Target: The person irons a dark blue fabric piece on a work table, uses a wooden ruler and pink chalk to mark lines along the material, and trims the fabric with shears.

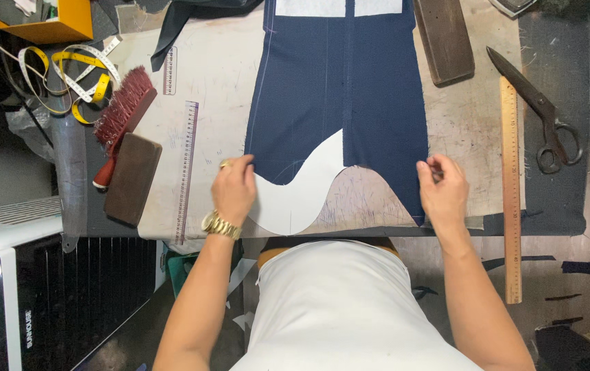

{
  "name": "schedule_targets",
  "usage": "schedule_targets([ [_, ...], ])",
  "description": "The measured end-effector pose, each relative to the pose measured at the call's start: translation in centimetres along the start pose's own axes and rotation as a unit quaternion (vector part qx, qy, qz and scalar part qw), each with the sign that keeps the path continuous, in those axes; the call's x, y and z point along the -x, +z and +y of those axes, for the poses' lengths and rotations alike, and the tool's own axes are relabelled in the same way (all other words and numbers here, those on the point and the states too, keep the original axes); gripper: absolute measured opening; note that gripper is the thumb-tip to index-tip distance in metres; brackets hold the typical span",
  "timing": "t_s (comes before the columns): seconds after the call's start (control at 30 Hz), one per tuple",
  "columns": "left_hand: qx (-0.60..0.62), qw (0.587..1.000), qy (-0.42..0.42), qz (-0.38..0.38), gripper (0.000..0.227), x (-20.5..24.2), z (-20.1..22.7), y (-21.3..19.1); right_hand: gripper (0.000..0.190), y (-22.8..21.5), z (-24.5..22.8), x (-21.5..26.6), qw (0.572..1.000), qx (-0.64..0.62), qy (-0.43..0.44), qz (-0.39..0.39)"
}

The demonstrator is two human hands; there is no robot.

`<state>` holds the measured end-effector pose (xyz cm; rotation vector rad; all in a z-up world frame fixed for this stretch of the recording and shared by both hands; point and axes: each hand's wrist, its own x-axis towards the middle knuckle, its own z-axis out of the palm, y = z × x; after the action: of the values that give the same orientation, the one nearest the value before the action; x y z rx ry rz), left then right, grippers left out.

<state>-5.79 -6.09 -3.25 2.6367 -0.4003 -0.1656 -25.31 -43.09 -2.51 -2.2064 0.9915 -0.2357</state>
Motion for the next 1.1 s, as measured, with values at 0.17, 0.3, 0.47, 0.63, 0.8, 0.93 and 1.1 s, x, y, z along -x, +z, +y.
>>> schedule_targets([
  [0.17, -0.173, 0.969, 0.175, -0.001, 0.039, -7.5, 2.0, 3.7, 0.034, 5.3, -3.2, -1.0, 0.981, 0.042, -0.189, -0.017],
  [0.3, -0.185, 0.977, 0.076, 0.070, 0.030, -12.5, -0.3, 3.9, 0.040, 6.3, -1.6, -2.4, 0.978, 0.077, -0.194, 0.000],
  [0.47, -0.095, 0.961, 0.256, 0.046, 0.038, -10.8, 1.5, 5.4, 0.045, 7.3, -0.3, -2.2, 0.970, 0.105, -0.220, 0.017],
  [0.63, -0.105, 0.961, 0.249, 0.056, 0.040, -8.7, 1.9, 6.3, 0.038, 8.1, 0.1, -1.9, 0.953, 0.132, -0.263, 0.068],
  [0.8, -0.130, 0.963, 0.227, 0.067, 0.044, -5.2, 3.1, 8.0, 0.038, 8.4, 0.5, -1.9, 0.948, 0.157, -0.262, 0.085],
  [0.93, -0.129, 0.975, 0.176, 0.037, 0.049, -3.1, 4.2, 8.3, 0.041, 8.5, 0.7, -2.4, 0.965, 0.128, -0.224, 0.054],
  [1.1, -0.070, 0.983, 0.167, 0.040, 0.049, -5.5, 5.0, 8.2, 0.041, 9.2, -1.7, -5.5, 0.975, 0.055, -0.209, 0.051],
])
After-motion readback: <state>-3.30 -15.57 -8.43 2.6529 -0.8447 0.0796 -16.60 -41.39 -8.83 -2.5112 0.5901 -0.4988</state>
